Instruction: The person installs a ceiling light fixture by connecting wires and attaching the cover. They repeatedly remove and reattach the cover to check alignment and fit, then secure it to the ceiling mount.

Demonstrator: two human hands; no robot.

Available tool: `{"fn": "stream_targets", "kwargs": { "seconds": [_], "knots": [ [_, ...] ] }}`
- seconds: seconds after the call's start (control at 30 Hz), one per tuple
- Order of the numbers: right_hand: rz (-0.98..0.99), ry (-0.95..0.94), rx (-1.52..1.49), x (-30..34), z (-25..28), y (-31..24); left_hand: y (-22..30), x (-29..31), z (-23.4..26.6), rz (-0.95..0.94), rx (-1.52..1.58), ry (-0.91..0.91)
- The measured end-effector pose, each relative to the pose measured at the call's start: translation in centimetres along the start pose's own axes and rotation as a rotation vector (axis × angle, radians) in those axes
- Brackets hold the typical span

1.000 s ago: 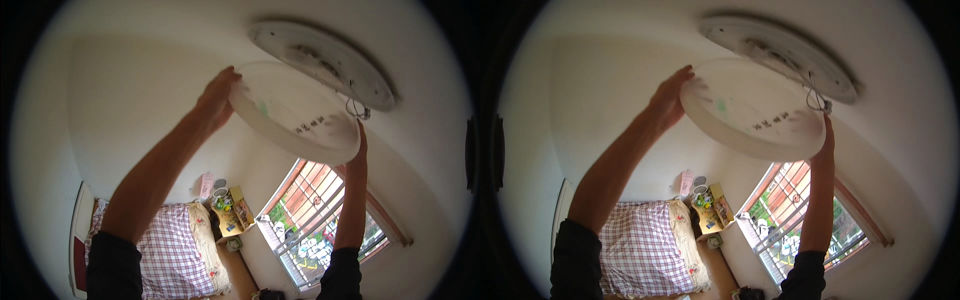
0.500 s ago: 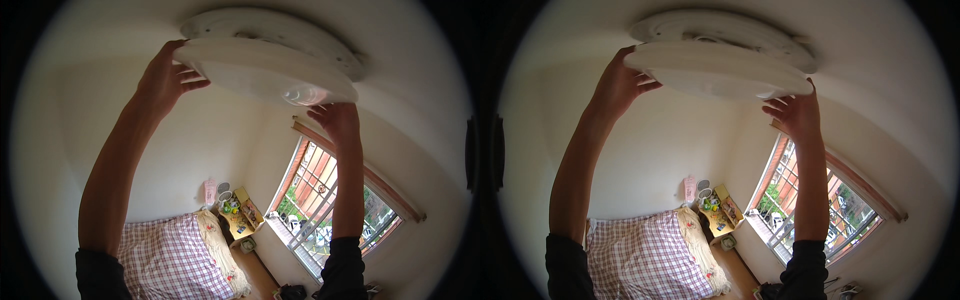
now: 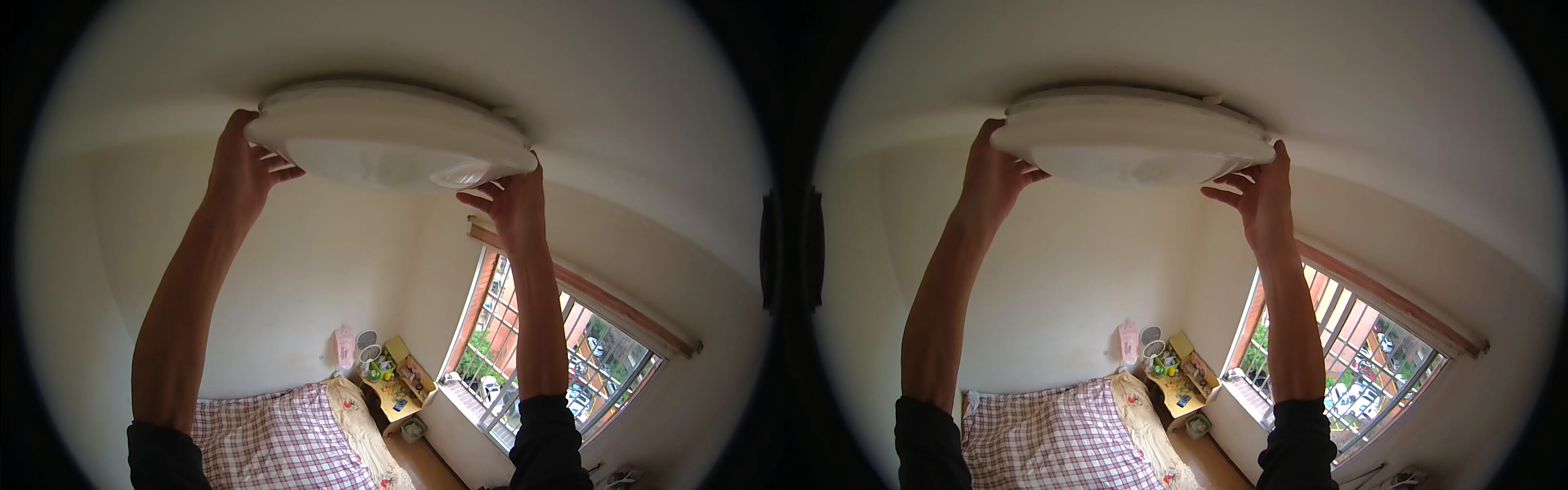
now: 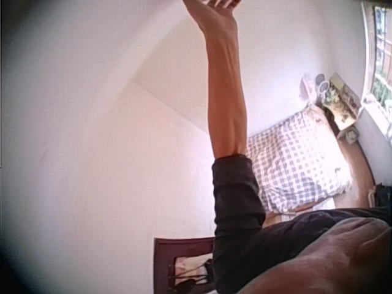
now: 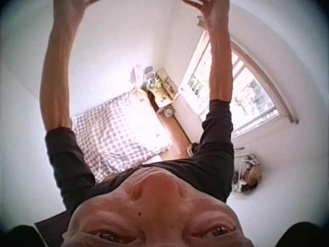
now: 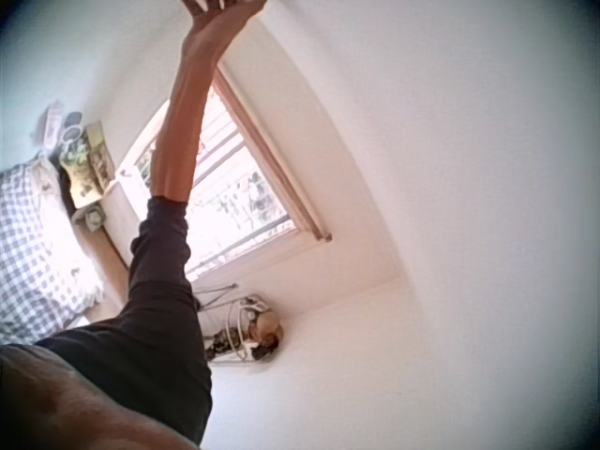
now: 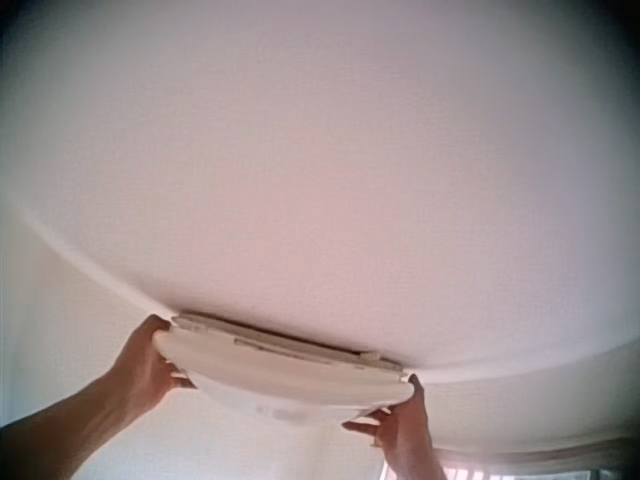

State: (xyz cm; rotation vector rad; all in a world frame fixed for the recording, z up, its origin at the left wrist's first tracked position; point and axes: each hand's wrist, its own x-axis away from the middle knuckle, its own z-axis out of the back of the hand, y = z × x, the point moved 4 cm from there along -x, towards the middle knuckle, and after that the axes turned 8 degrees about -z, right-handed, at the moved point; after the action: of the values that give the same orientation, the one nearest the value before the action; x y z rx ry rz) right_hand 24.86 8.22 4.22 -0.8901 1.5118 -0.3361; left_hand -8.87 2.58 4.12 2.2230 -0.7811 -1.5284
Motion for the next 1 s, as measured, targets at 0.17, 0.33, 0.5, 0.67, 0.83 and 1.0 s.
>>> {"fn": "stream_targets", "kwargs": {
  "seconds": [0.17, 0.33, 0.5, 0.67, 0.83, 1.0],
  "knots": [
    [-0.069, 0.074, 0.009, -0.7, 0.2, -0.1, 0.0, -0.4, 0.0, -0.017, -0.066, 0.03],
    [0.049, 0.119, 0.032, -0.5, -0.8, -0.1, 0.1, -0.4, -0.5, -0.019, -0.046, 0.069],
    [0.024, 0.149, 0.022, -0.4, -0.9, 0.4, 0.4, 0.0, -1.0, -0.024, -0.056, 0.194],
    [0.024, 0.207, 0.134, -0.7, -0.5, 0.6, 1.0, 0.2, -1.9, -0.001, -0.071, 0.3],
    [0.036, 0.34, 0.118, -1.1, -0.2, 1.2, 1.9, 0.4, -2.3, 0.027, -0.094, 0.401],
    [0.142, 0.548, 0.351, -1.9, 0.7, 0.6, 1.9, 0.6, -2.9, 0.049, -0.054, 0.449]
  ]
}}
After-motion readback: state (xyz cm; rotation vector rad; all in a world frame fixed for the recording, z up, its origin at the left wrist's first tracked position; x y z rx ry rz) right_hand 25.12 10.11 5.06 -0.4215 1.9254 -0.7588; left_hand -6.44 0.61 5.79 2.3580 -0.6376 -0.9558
